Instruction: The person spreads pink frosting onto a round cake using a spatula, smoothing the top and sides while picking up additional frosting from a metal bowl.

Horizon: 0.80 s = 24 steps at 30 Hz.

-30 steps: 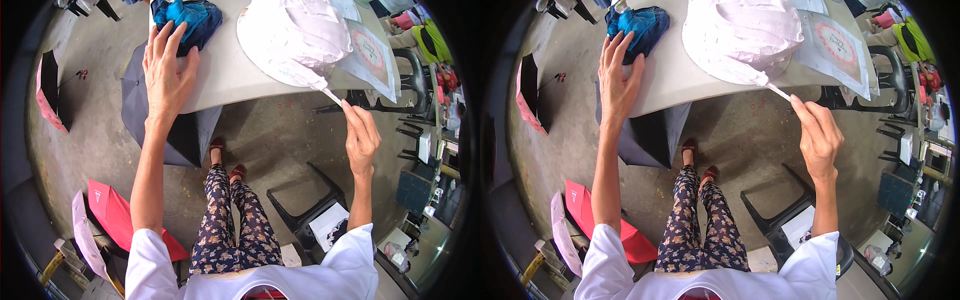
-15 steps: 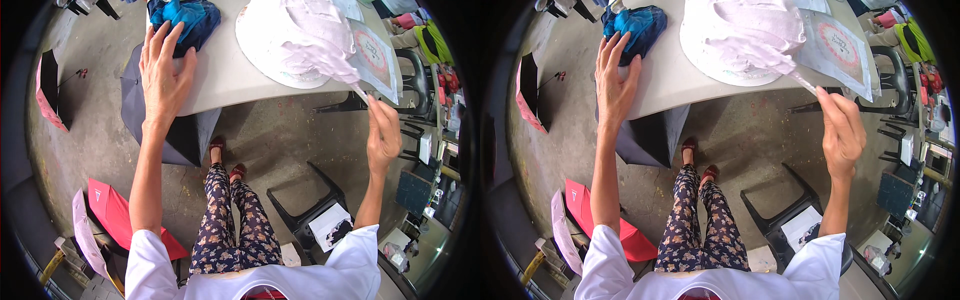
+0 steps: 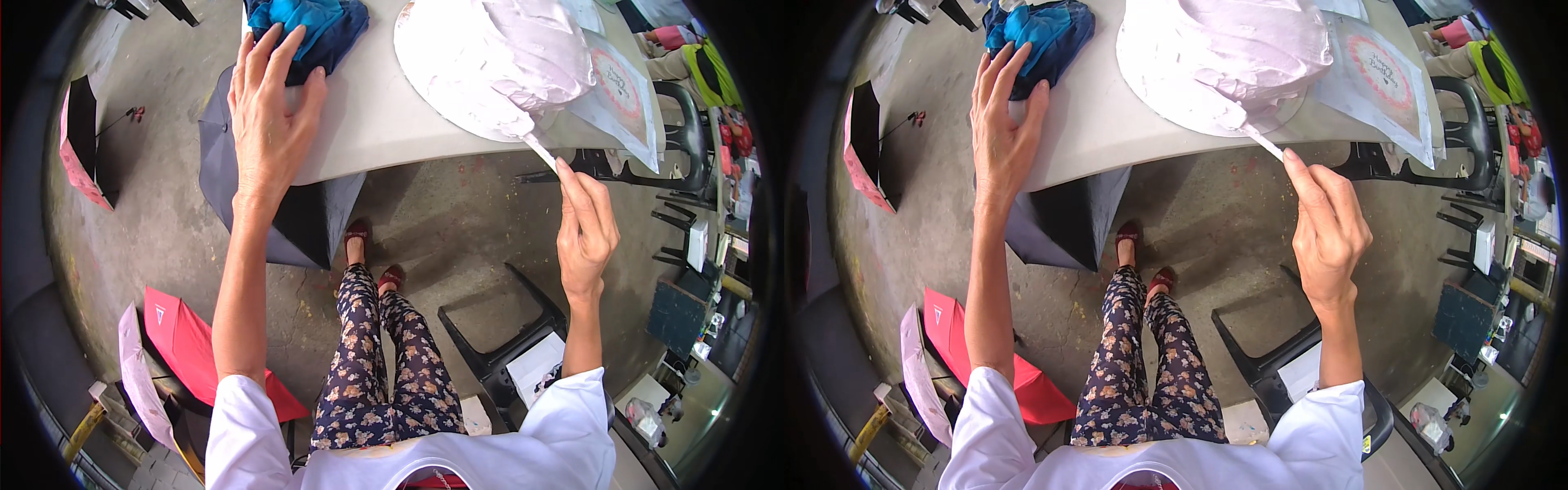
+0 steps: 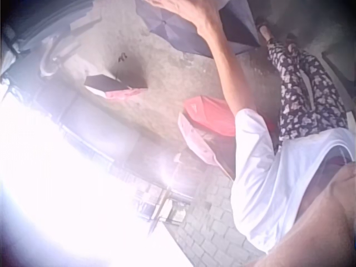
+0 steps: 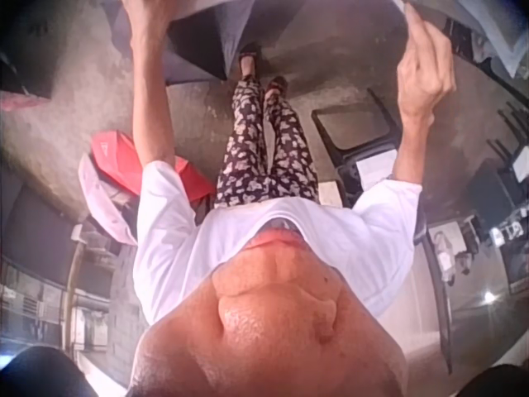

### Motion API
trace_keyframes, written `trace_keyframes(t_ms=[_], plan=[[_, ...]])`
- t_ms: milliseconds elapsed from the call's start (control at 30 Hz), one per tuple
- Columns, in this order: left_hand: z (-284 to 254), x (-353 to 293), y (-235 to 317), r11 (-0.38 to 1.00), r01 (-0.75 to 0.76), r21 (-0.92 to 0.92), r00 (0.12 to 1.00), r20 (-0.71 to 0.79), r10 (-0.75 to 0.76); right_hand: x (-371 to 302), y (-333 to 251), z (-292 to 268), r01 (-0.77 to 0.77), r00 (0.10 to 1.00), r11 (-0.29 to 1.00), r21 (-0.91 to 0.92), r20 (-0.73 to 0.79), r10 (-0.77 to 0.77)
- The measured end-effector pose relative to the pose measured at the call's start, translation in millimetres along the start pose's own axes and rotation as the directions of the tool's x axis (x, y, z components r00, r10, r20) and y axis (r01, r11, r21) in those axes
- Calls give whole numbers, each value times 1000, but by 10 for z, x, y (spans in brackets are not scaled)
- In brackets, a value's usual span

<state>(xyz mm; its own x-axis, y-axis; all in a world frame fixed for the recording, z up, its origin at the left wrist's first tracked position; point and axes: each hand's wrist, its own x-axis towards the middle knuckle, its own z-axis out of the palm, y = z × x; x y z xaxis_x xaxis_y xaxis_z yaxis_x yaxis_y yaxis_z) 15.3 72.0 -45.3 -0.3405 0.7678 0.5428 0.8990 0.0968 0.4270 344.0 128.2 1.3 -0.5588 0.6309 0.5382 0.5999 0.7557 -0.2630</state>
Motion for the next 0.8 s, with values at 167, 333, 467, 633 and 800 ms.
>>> trace_keyframes(t_ms=[167,333,467,633,800], plan=[[-19,-16,-1,1000,9,13,1000,1,-9,66,-100,-166,-9,997,998,-60,-75,5],[5,21,26,1000,23,20,1000,-8,-23,92,-273,-430,-29,982,992,-119,-189,6],[1,-18,-19,1000,12,9,1000,-6,-12,6,-388,-215,-16,994,997,-78,-105,7],[34,-18,-23,1000,24,12,1000,-7,-23,-116,-418,158,-25,998,999,23,-58,26],[28,-13,9,1000,3,18,1000,-15,-3,-109,-418,297,-32,998,996,-78,-56,28]])
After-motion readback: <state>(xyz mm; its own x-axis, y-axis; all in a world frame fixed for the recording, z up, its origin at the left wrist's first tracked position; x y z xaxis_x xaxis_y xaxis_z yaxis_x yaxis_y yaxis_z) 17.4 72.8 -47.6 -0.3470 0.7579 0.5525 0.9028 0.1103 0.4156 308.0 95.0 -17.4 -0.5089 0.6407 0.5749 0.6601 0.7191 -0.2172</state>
